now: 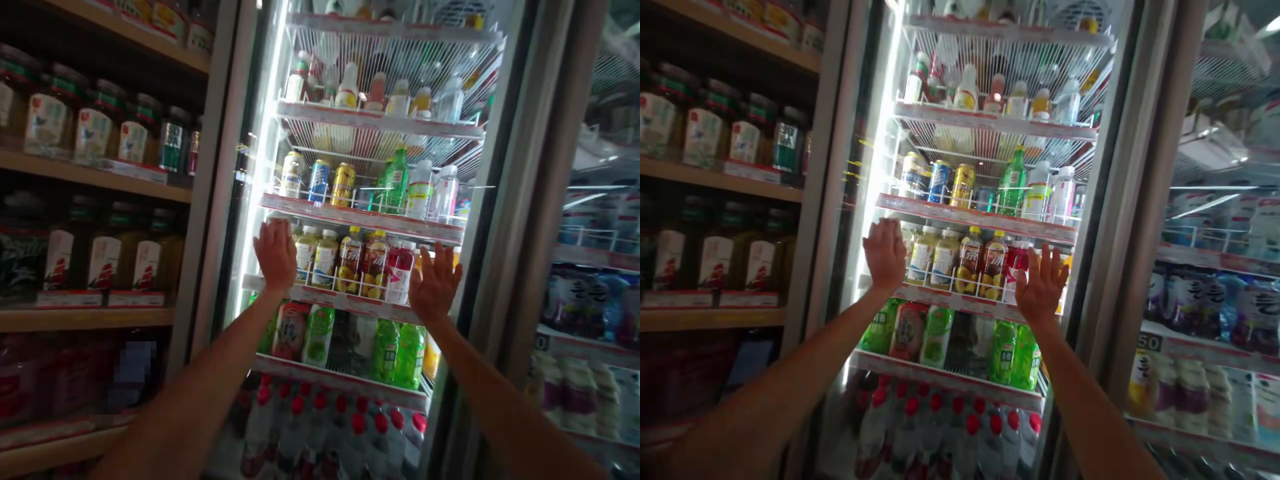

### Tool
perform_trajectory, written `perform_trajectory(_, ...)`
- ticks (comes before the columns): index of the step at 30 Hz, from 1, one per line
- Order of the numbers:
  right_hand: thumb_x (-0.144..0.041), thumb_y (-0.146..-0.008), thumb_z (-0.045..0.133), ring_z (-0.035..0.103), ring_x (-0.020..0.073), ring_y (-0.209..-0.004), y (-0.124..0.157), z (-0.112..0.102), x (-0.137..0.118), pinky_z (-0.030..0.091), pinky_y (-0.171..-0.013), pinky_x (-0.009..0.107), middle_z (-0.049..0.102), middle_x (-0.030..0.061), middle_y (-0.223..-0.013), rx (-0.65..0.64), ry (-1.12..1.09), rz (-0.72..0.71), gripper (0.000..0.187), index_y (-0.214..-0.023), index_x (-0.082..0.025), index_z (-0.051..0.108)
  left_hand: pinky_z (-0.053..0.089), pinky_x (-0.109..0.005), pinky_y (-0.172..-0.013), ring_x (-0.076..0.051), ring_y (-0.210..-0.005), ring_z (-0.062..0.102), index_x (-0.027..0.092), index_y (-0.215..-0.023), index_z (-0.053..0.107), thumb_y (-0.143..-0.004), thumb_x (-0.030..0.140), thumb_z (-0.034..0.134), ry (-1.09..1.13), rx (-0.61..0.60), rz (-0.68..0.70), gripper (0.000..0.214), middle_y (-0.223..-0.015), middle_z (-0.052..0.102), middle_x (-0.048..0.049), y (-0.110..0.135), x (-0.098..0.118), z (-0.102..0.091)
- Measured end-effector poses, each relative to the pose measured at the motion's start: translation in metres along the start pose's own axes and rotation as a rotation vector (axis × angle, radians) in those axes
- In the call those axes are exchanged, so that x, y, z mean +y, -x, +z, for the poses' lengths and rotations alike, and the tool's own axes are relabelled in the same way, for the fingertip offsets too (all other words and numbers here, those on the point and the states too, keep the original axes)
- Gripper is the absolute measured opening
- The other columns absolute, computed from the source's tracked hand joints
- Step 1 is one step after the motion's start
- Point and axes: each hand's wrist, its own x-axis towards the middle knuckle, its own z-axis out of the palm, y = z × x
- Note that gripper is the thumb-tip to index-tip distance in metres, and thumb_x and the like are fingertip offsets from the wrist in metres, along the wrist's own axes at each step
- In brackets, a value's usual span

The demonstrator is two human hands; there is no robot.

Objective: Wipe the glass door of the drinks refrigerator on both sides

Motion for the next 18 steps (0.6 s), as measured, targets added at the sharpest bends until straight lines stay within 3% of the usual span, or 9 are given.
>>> perform_trajectory(2, -0.035, -0.091, 0.033, 0.019, 0.0280, -0.139, 0.002, 0.000, -0.006, 0.016, -0.108, 0.057, 0.031, 0.0136, -0.147, -0.007, 0.006, 0.040, 0.051, -0.138, -0.018, 0.037, 0.029, -0.047, -0.106, -0.027, -0.133, 0.033, 0.012, -0.129, 0.047, -0.092, 0.030, 0.031, 0.001, 0.066, -0.169, 0.044, -0.136, 0.046, -0.0165, 0.002, -0.010, -0.005)
perform_trajectory(3, -0.035, -0.091, 0.032, 0.019, 0.0278, -0.139, 0.003, 0.001, -0.009, 0.016, -0.108, 0.057, 0.031, 0.0136, -0.147, -0.001, 0.002, 0.059, 0.051, -0.138, -0.018, 0.037, 0.028, -0.046, -0.107, -0.026, -0.134, 0.032, 0.012, -0.130, 0.046, -0.092, 0.030, 0.030, 0.015, 0.054, -0.145, 0.044, -0.137, 0.045, -0.0162, 0.009, -0.008, -0.005)
perform_trajectory(6, -0.036, -0.091, 0.030, 0.022, 0.0270, -0.139, 0.007, 0.002, -0.012, 0.018, -0.108, 0.056, 0.034, 0.0134, -0.146, 0.027, -0.011, 0.061, 0.050, -0.138, -0.019, 0.038, 0.021, -0.041, -0.111, -0.020, -0.136, 0.028, 0.020, -0.132, 0.044, -0.092, 0.026, 0.033, 0.091, -0.152, 0.282, 0.042, -0.138, 0.047, -0.0087, 0.034, 0.007, -0.006)
perform_trajectory(8, -0.036, -0.091, 0.032, 0.023, 0.0269, -0.138, 0.009, 0.002, -0.012, 0.018, -0.108, 0.055, 0.035, 0.0134, -0.146, 0.027, -0.015, 0.037, 0.050, -0.137, -0.019, 0.039, 0.019, -0.040, -0.112, -0.018, -0.135, 0.030, 0.024, -0.130, 0.046, -0.091, 0.026, 0.036, 0.110, -0.252, 0.481, 0.041, -0.136, 0.049, -0.0053, 0.042, 0.000, -0.010)
perform_trajectory(10, -0.036, -0.091, 0.033, 0.022, 0.0269, -0.139, 0.009, 0.001, -0.011, 0.018, -0.109, 0.055, 0.034, 0.0130, -0.146, 0.012, -0.011, 0.043, 0.050, -0.137, -0.019, 0.039, 0.020, -0.043, -0.112, -0.021, -0.134, 0.033, 0.022, -0.129, 0.047, -0.091, 0.026, 0.035, 0.059, -0.211, 0.369, 0.040, -0.136, 0.049, -0.0080, 0.036, -0.023, -0.017)
perform_trajectory(12, -0.036, -0.091, 0.033, 0.021, 0.0267, -0.139, 0.009, 0.002, -0.012, 0.017, -0.109, 0.055, 0.032, 0.0121, -0.147, 0.007, -0.009, 0.064, 0.051, -0.139, -0.020, 0.037, 0.023, -0.047, -0.109, -0.026, -0.133, 0.033, 0.016, -0.130, 0.047, -0.092, 0.028, 0.033, -0.016, -0.076, 0.071, 0.042, -0.137, 0.046, -0.0142, 0.024, -0.049, -0.022)
perform_trajectory(14, -0.036, -0.091, 0.032, 0.019, 0.0266, -0.140, 0.009, 0.003, -0.013, 0.016, -0.109, 0.056, 0.030, 0.0113, -0.148, 0.012, -0.013, 0.074, 0.051, -0.140, -0.021, 0.034, 0.026, -0.049, -0.107, -0.027, -0.134, 0.032, 0.012, -0.130, 0.046, -0.092, 0.029, 0.031, -0.042, 0.012, -0.101, 0.044, -0.137, 0.045, -0.0177, 0.016, -0.058, -0.023)
perform_trajectory(16, -0.036, -0.091, 0.033, 0.020, 0.0264, -0.139, 0.009, 0.003, -0.014, 0.016, -0.109, 0.056, 0.030, 0.0104, -0.149, 0.020, -0.021, 0.073, 0.052, -0.141, -0.022, 0.032, 0.026, -0.047, -0.107, -0.026, -0.134, 0.031, 0.013, -0.130, 0.047, -0.092, 0.027, 0.031, -0.013, -0.014, -0.008, 0.043, -0.136, 0.046, -0.0162, 0.020, -0.041, -0.020)
perform_trajectory(18, -0.035, -0.091, 0.033, 0.021, 0.0259, -0.139, 0.010, 0.002, -0.013, 0.017, -0.109, 0.055, 0.030, 0.0092, -0.149, 0.017, -0.030, 0.069, 0.051, -0.141, -0.024, 0.032, 0.025, -0.044, -0.109, -0.024, -0.135, 0.030, 0.015, -0.129, 0.047, -0.091, 0.024, 0.034, 0.045, -0.111, 0.261, 0.041, -0.136, 0.048, -0.0119, 0.031, -0.010, -0.013)
